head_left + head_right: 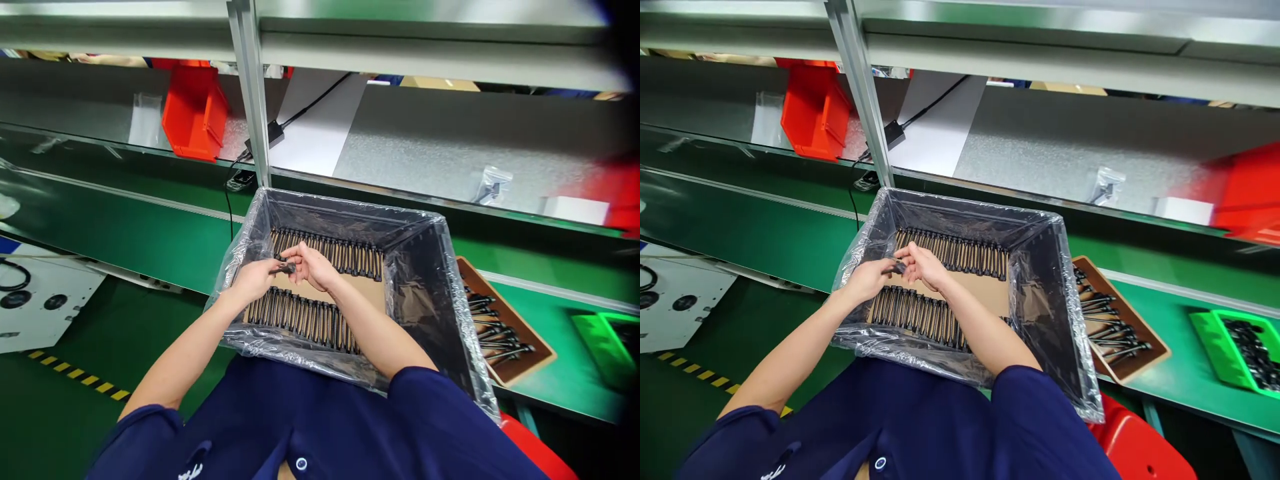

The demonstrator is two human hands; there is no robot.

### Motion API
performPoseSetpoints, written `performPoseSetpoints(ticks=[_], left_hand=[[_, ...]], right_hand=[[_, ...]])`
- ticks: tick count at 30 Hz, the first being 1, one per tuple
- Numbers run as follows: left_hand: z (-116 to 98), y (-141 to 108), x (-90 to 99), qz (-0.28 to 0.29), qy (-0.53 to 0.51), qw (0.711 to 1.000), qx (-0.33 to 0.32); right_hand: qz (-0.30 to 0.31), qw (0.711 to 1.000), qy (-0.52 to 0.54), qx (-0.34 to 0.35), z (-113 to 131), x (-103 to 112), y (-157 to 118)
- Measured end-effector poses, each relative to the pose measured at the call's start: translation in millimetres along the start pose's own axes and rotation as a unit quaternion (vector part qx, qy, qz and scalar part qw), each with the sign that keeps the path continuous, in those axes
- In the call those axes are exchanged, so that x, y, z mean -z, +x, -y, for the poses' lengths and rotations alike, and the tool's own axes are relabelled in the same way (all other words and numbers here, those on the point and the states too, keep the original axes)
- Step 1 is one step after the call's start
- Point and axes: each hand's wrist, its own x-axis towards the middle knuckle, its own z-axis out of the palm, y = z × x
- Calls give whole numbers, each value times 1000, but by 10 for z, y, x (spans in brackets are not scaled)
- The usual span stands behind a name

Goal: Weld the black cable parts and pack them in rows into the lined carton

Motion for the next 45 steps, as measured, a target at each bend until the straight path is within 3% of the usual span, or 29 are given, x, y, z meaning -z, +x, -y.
performPoseSetpoints(ticks=[3,6,8,11,15,18,21,26,33,39,45], left_hand=[[-151,101,-253,111,126,985,-41],[-185,139,-478,155,151,975,-49],[-135,127,-528,160,158,973,-48],[3,62,-435,132,175,975,-32],[190,-106,-149,-4,139,989,-53],[304,-264,41,-125,116,983,-71],[424,-398,111,-201,143,969,-27],[560,-504,-33,-160,159,973,55],[529,-502,-107,-149,167,972,67],[523,-499,-81,-146,144,976,71],[528,-491,-81,-147,129,978,65]], right_hand=[[54,991,-86,-84,-112,79,-160],[20,984,-124,-129,-434,259,-206],[-19,977,-125,-172,-646,415,-198],[-84,970,-57,-221,-847,639,-167],[-182,949,92,-241,-993,749,-91],[-224,917,130,-303,-1146,631,36],[-296,873,176,-344,-1322,426,248],[-352,843,224,-340,-1524,149,654],[-345,825,253,-369,-1725,-107,1072],[-332,819,267,-384,-1902,-174,1375],[-325,831,259,-371,-2040,-167,1564]])
